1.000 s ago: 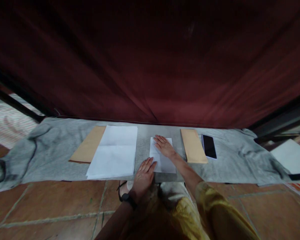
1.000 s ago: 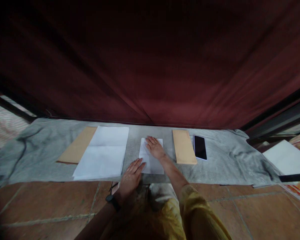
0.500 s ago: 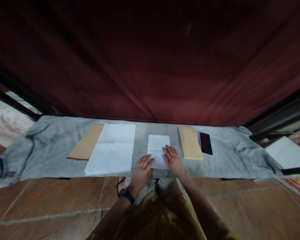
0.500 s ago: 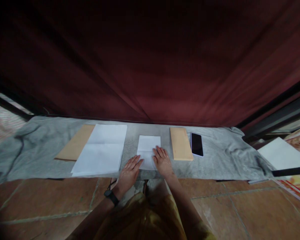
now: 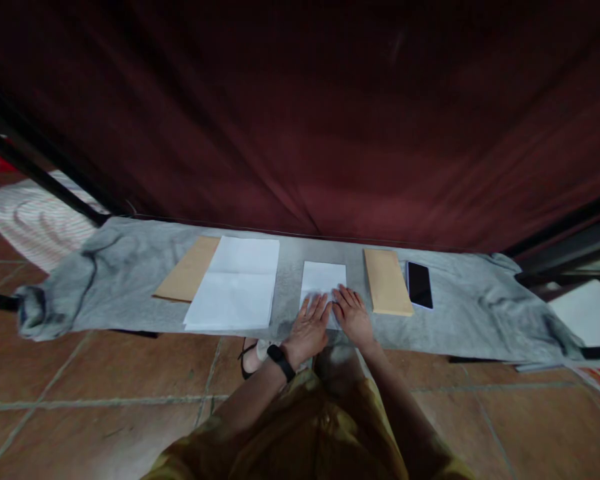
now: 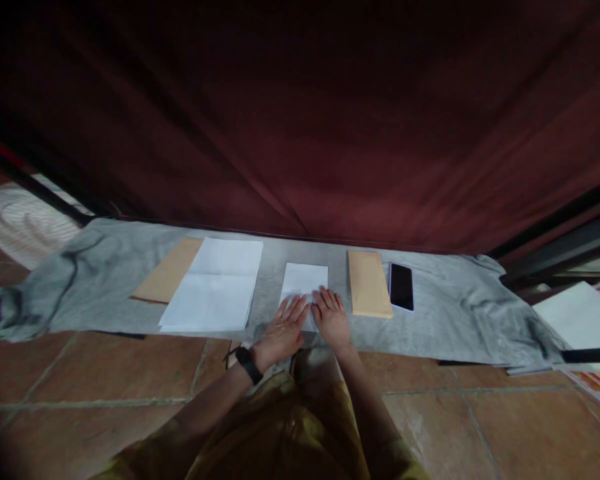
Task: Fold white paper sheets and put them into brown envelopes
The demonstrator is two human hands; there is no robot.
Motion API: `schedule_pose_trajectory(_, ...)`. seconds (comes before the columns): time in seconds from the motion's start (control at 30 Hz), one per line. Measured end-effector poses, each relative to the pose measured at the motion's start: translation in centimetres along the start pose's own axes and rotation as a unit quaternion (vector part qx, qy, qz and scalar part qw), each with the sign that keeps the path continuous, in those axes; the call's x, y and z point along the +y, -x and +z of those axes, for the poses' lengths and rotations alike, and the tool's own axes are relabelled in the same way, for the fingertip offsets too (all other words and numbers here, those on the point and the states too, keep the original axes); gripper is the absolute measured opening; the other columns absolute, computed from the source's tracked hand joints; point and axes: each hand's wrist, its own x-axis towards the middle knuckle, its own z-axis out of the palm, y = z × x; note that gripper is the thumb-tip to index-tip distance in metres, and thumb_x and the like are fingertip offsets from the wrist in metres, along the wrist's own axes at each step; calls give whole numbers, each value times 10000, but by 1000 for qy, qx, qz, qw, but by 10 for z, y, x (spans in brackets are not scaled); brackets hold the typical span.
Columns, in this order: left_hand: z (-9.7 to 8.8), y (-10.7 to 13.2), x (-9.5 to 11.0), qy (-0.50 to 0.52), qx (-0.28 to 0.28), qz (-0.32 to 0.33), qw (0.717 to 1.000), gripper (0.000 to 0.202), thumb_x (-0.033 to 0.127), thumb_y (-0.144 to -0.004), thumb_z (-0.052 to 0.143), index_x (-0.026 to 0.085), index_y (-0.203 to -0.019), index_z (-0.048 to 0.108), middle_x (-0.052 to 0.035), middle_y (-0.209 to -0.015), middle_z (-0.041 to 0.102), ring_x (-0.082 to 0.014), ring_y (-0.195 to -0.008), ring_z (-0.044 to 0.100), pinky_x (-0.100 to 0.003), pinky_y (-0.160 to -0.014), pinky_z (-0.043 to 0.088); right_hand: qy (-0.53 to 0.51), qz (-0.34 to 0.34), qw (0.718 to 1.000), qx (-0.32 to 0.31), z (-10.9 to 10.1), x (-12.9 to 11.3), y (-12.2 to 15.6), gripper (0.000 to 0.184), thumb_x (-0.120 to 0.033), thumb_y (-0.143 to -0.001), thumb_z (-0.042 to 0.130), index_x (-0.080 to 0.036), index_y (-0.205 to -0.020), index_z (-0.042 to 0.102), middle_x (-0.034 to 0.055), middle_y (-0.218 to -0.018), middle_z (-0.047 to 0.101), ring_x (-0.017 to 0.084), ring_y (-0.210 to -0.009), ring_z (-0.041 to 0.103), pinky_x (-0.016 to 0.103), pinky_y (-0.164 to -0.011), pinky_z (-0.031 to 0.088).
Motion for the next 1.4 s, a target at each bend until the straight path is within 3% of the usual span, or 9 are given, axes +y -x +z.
schedule_pose_trajectory(0.13, 8, -21, 12, 23, 14, -32, 999, 624, 312, -974, 380, 60, -1543, 335, -159, -1630, 325, -251, -1530, 258, -441, -1253, 203, 4, -11, 1000, -10, -1, 1, 1, 461, -304, -1039, 408, -191, -1475, 508, 106, -1558, 465, 253, -1445, 418, 464, -1176, 337)
schedule_pose_trajectory(0.27, 22, -27, 9, 8, 54, -76, 996, 604, 403, -1014, 343, 55, -1504, 406, -179, -1598, 382, -269, -1511, 305, -464, -1240, 242, 7, -2, 1000, -10, 0, 1, 0, 459, -301, -1044, 393, -192, -1476, 503, 99, -1563, 460, 248, -1448, 411, 454, -1173, 332)
schedule_pose_trajectory(0.5, 36, -12, -7, -27, 98, -90, 991, 690, 488, -994, 422, 62, -1531, 346, -197, -1613, 345, -278, -1534, 247, -485, -1246, 233, -5, 7, 1000, 3, 2, 0, 0, 463, -342, -1051, 380, -208, -1476, 505, 89, -1542, 489, 265, -1421, 444, 475, -1169, 337)
schedule_pose_trajectory(0.77, 36, 6, -16, -25, 116, -84, 989, 713, 511, -997, 419, 58, -1539, 323, -222, -1610, 332, -302, -1525, 265, -524, -1231, 240, -14, 1, 1000, 15, 3, 1, 1, 470, -341, -1052, 358, -198, -1474, 506, 103, -1528, 504, 268, -1428, 436, 496, -1164, 345)
schedule_pose_trajectory(1.4, 36, 34, -16, -35, 96, -111, 989, 810, 561, -976, 447, 19, -1553, 277, -239, -1627, 279, -323, -1537, 219, -501, -1255, 200, -20, 1, 1000, 13, 4, 2, 2, 479, -349, -1053, 355, -192, -1485, 492, 102, -1551, 475, 264, -1439, 421, 493, -1188, 308)
